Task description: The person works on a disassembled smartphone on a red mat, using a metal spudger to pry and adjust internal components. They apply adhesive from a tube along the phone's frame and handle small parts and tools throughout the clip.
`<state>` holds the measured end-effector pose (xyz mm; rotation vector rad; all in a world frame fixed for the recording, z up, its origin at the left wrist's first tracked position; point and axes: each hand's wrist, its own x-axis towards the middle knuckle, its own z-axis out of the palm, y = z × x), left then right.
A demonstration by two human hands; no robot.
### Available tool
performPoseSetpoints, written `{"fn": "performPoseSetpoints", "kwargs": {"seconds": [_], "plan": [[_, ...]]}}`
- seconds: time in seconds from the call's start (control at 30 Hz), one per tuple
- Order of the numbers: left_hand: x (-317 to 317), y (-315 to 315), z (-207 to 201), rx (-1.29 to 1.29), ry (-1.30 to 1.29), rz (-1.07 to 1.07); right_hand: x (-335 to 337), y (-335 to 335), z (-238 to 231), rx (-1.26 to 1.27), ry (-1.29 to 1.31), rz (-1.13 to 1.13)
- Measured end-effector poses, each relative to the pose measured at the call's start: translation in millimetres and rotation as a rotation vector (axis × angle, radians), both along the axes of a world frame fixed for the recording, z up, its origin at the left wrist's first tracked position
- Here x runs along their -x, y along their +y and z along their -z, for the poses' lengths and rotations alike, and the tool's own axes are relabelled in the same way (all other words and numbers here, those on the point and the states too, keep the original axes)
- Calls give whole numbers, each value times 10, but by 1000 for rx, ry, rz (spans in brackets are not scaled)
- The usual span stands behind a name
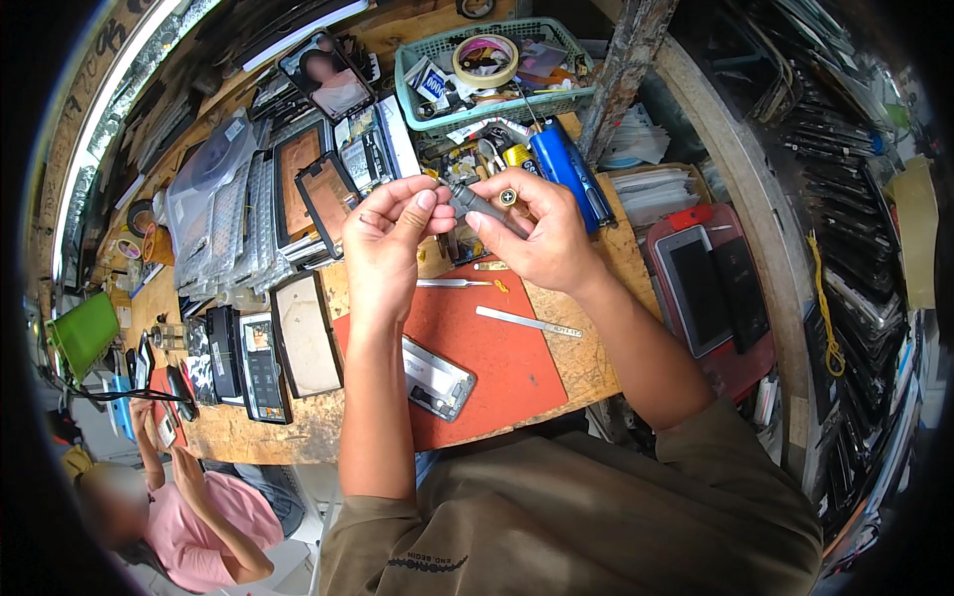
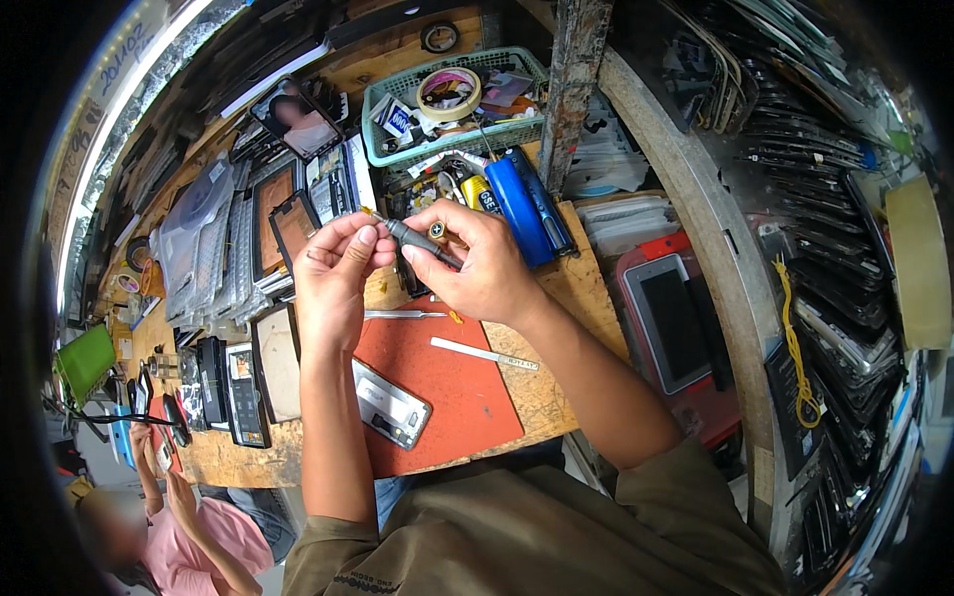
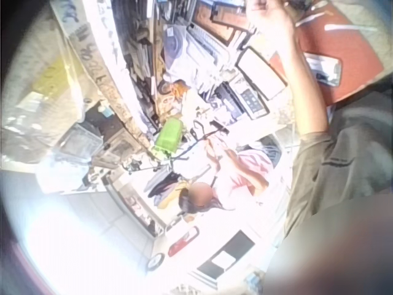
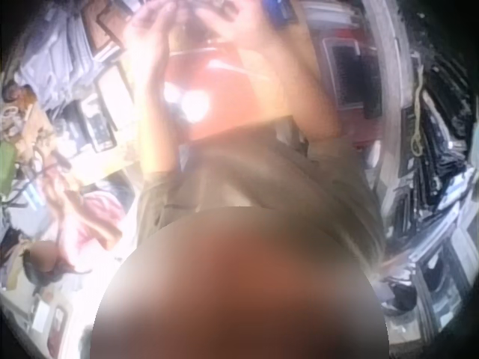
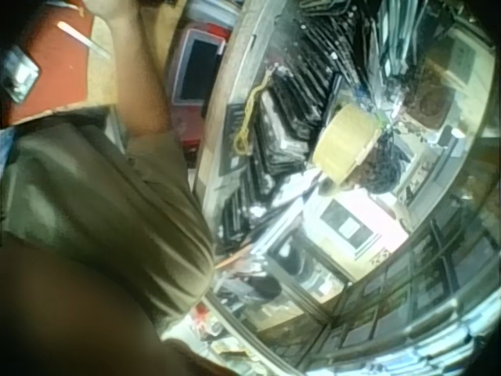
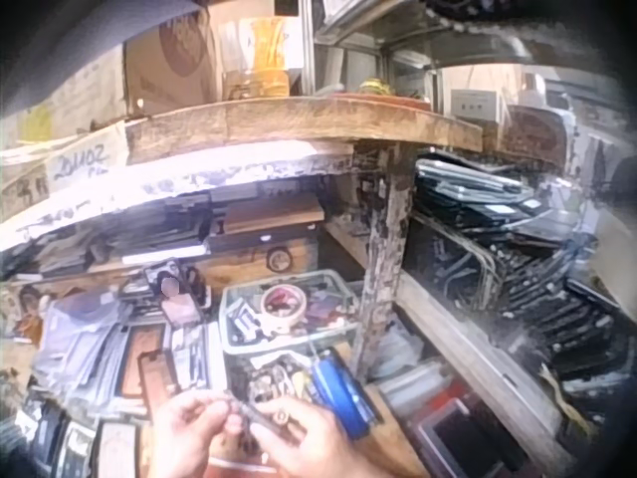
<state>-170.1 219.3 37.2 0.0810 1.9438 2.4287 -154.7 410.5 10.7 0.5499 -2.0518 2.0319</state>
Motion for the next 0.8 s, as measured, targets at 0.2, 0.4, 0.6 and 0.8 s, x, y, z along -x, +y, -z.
{"fn": "performPoseSetpoints", "kwargs": {"seconds": [0.2, 0.4, 0.6, 0.8], "plan": [[2, -15, -33, -142, -28, 37, 12, -15, 2, 43, 30, 0], [-9, -5, -47, -142, -32, 53, 9, -4, 6, -15, 44, 15], [34, 11, -22, -274, -52, 97, 30, -33, 28, -5, 70, 39], [50, 17, 8, -371, -89, 155, 31, 4, 24, 24, 11, -3]]}}
